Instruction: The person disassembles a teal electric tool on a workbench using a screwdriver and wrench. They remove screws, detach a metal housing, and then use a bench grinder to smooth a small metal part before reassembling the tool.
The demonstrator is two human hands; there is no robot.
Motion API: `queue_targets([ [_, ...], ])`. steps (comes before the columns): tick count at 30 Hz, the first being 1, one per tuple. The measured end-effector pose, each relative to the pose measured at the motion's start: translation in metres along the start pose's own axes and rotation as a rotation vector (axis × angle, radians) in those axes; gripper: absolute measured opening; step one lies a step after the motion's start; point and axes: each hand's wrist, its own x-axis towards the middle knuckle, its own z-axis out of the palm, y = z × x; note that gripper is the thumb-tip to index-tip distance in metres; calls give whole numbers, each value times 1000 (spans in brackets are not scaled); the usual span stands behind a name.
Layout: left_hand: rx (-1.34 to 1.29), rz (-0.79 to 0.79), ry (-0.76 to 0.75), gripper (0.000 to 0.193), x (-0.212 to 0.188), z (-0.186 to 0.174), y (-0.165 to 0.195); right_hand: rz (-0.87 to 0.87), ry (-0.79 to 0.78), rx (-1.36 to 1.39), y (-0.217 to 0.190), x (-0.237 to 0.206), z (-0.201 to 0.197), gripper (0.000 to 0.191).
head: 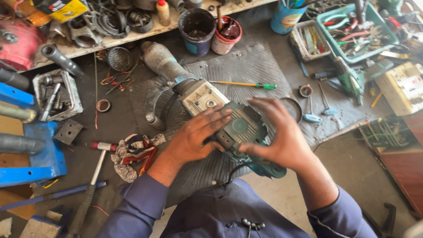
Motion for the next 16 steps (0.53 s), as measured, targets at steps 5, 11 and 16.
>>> queue_targets([
  [5,-85,9,108,67,-4,4,-21,-71,-203,-117,-20,45,5,112],
  [11,-321,-216,213,80,-8,21,-58,-11,-241,-216,-10,76,26,112],
  [16,-302,-227,118,89,-5,27,-89,3,-235,-186,12,94,36,111],
])
